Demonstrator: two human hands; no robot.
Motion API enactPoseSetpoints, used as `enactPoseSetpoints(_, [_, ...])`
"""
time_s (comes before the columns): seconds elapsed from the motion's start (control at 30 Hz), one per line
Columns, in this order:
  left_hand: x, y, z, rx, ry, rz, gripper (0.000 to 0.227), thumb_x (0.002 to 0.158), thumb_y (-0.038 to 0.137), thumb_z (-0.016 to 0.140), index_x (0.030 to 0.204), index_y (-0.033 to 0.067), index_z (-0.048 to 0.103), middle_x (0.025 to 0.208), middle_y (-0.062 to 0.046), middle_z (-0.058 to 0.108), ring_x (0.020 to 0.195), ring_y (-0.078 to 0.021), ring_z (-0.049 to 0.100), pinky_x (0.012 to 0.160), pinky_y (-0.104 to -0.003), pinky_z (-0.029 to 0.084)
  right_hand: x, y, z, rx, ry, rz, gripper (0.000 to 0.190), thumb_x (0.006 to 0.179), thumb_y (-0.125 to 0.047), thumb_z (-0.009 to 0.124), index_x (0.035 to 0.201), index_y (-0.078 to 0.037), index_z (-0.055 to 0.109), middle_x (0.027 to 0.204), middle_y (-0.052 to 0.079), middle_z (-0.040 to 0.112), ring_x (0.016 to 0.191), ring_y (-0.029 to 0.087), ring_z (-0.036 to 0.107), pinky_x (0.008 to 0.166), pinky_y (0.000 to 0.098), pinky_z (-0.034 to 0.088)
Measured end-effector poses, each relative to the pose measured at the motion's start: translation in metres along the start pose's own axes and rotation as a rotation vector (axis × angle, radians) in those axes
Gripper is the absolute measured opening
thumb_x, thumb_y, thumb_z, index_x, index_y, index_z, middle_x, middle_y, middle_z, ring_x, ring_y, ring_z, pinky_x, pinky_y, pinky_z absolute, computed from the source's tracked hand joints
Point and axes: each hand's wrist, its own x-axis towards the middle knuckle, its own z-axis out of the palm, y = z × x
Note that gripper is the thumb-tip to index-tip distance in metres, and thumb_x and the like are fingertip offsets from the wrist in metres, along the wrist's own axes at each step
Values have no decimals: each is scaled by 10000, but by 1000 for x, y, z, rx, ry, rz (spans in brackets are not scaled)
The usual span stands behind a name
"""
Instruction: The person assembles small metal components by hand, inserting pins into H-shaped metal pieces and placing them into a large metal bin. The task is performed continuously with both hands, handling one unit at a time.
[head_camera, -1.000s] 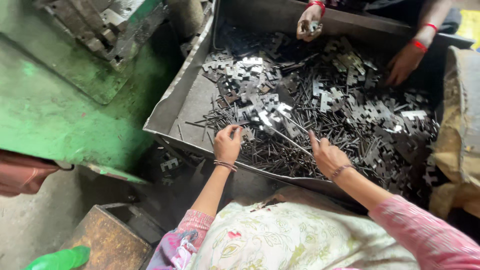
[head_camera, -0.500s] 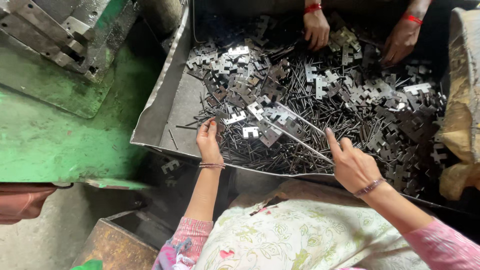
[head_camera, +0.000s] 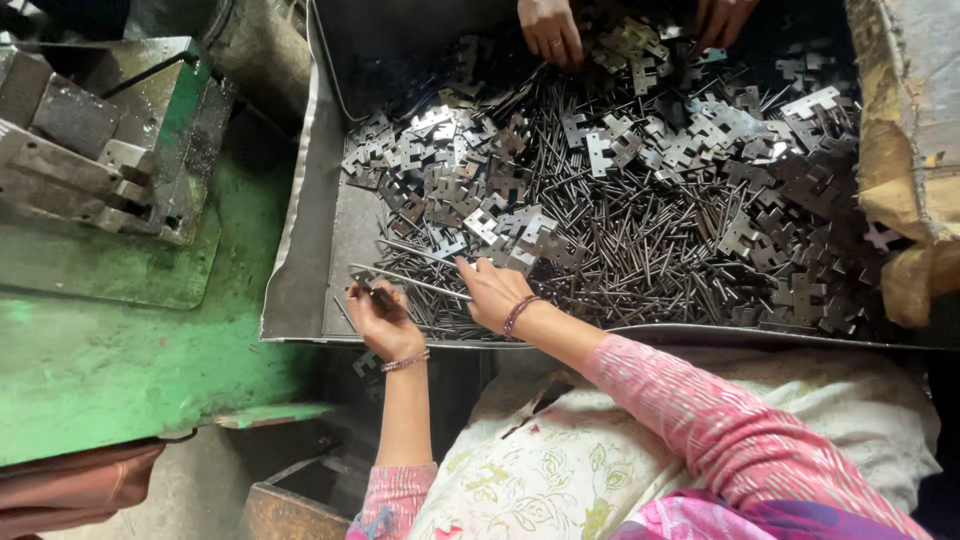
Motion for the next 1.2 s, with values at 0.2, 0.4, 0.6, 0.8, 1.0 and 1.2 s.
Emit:
enactPoseSetpoints(0.2, [-36,96,32,-33,-221,411,223,1134,127,514,1356,114,499,914,-104,638,726,-136,553,603,-221,400,-30,-12,5,64,24,-286,715,798,-92,653,1485,-70,457,1015,165,634,809,375,689,661,479,555])
enactPoseSetpoints(0.4, [-65,114,78,51,-167,346,267,1090,110,513,1354,125,477,1035,-111,664,802,-174,574,592,-252,423,-26,-56,57,-395,-24,-200,230,968,-150,667,1159,-22,648,1054,130,623,929,301,675,708,395,573])
enactPoseSetpoints(0.6, [-57,69,98,201,-95,-146,244,1046,196,545,1264,88,571,914,-85,690,731,-160,636,617,-281,545,-45,-53,14,-117,-94,-431,526,660,-133,719,1176,-125,619,1054,120,594,988,318,591,744,434,503])
enactPoseSetpoints(0.8, [-61,-27,120,654,-548,-305,288,947,-17,656,1228,1,599,1027,-83,744,892,-152,710,761,-289,602,-134,53,-65,-39,226,-248,607,699,4,643,1303,-49,607,1202,133,653,1105,327,634,893,438,527])
enactPoseSetpoints(1.0, [-92,-118,156,1268,-1295,208,320,886,-47,647,1172,70,729,1038,-78,764,975,-238,747,843,-334,581,-222,174,-109,-221,519,88,379,824,-94,655,1200,-48,684,1139,139,690,1026,336,657,883,441,534])
enactPoseSetpoints(1.2, [-118,-194,186,1296,-2036,835,264,859,78,622,1094,98,739,1128,-20,730,1161,-235,621,1090,-384,472,-246,198,-89,-198,689,261,269,890,-138,650,1147,-98,718,1031,78,722,928,265,697,765,387,572])
